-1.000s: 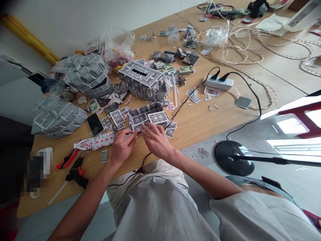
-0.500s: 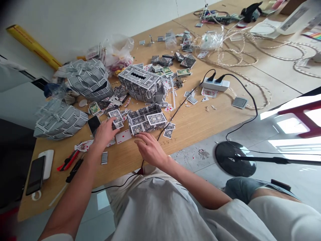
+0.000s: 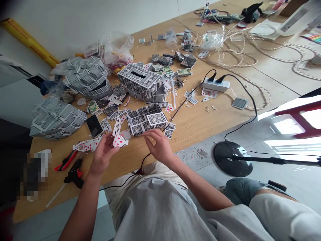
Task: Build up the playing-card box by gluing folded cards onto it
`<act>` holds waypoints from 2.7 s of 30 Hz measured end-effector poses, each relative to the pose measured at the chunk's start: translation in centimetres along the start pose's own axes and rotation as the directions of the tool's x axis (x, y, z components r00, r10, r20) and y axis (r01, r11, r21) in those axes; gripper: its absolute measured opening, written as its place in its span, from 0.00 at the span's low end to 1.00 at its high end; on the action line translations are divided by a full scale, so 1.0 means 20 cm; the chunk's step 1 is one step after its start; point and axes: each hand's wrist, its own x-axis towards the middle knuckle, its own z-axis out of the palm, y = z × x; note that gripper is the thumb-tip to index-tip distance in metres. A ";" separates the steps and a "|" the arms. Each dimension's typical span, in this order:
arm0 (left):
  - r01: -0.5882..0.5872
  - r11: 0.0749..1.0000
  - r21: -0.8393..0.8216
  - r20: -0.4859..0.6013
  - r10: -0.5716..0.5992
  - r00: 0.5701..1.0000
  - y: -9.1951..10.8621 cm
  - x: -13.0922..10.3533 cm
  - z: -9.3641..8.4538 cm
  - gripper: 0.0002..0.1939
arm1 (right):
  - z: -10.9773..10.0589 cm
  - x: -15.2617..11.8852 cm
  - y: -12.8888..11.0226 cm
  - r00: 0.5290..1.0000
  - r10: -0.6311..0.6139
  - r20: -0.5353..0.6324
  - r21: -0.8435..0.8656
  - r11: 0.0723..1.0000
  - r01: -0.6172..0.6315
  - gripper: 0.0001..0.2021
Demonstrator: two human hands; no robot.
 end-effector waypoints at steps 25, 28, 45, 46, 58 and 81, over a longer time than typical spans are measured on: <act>0.401 0.731 -0.553 -0.127 -0.549 0.826 -0.16 -0.53 0.09 0.22 | 0.06 -0.01 -0.23 0.984 -0.024 0.176 -0.097 0.994 0.042 0.19; 0.462 0.727 -0.508 -0.063 -0.566 0.822 -0.11 -0.54 0.08 0.25 | 0.14 0.03 -0.33 0.846 0.063 0.530 0.043 0.994 -0.101 0.24; 0.276 0.946 0.168 0.025 -0.284 0.959 -0.13 -0.58 -0.04 0.09 | 0.24 0.06 -0.31 0.323 0.061 0.944 -0.054 0.998 -0.030 0.08; 0.293 0.939 0.180 0.056 -0.308 0.950 -0.12 -0.58 -0.03 0.08 | 0.24 0.05 -0.30 0.306 0.067 0.950 -0.061 0.998 -0.027 0.08; 0.173 0.942 0.288 0.134 -0.219 0.966 -0.04 -0.56 0.00 0.03 | 0.25 -0.01 -0.22 0.194 0.130 0.972 -0.054 0.934 -0.352 0.15; 0.430 0.889 -0.156 0.296 -0.373 0.879 -0.06 -0.53 -0.09 0.17 | 0.12 0.05 -0.32 0.403 0.183 0.897 -0.160 0.983 -0.090 0.06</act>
